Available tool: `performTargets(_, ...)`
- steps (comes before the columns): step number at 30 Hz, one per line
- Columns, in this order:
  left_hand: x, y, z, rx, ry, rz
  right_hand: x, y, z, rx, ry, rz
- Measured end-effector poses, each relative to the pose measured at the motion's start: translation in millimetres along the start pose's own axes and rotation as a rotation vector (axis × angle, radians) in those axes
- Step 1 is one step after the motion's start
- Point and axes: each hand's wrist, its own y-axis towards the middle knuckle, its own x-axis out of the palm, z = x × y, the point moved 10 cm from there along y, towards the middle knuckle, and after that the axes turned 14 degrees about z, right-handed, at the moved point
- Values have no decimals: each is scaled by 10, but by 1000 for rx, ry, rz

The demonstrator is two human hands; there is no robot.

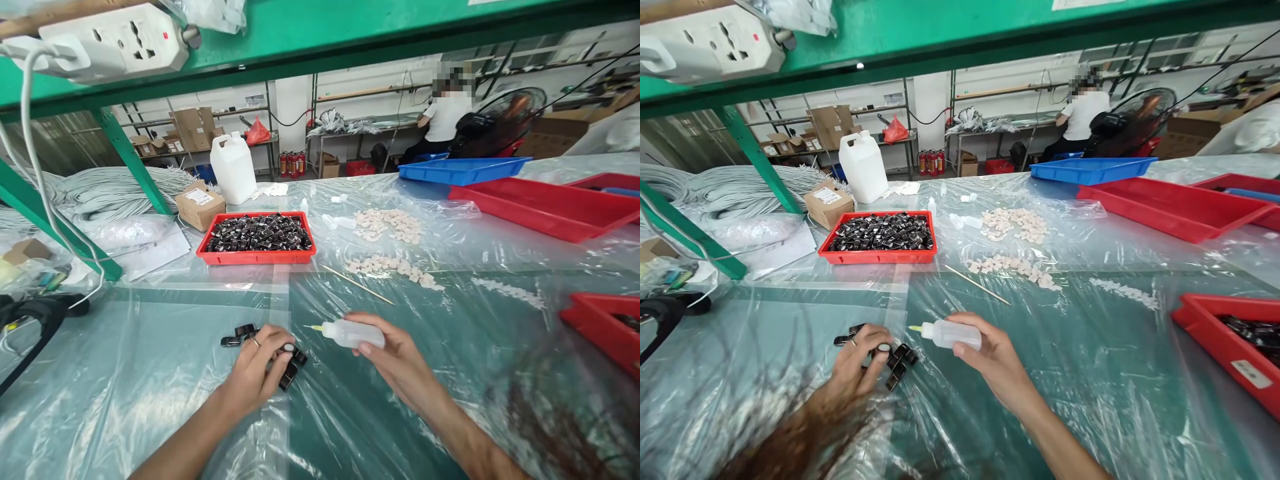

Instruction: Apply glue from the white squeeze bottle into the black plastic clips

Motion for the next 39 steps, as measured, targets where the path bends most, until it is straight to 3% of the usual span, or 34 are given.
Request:
performTargets(4,-146,40,-11,77,110,55,6,-155,-64,13,55,-20)
performTargets(11,-133,50,82,129,211,69,72,-291,-199,-34,177,48)
performTargets(18,-62,70,140,154,206,-10,136,-369,-354,-114,135,-13)
performTargets(23,-62,77,194,180,219,-16,152,-471,-621,-273,47,-1)
performTargets(28,-54,99,273,216,229,-26,62,-600,-841,-509,-166,105)
performTargets(34,-28,125,331,258,254,-43,40,-713,-859,-618,-209,112)
performTargets(39,-24,137,353,274,257,-42,22,-740,-804,-553,-209,94)
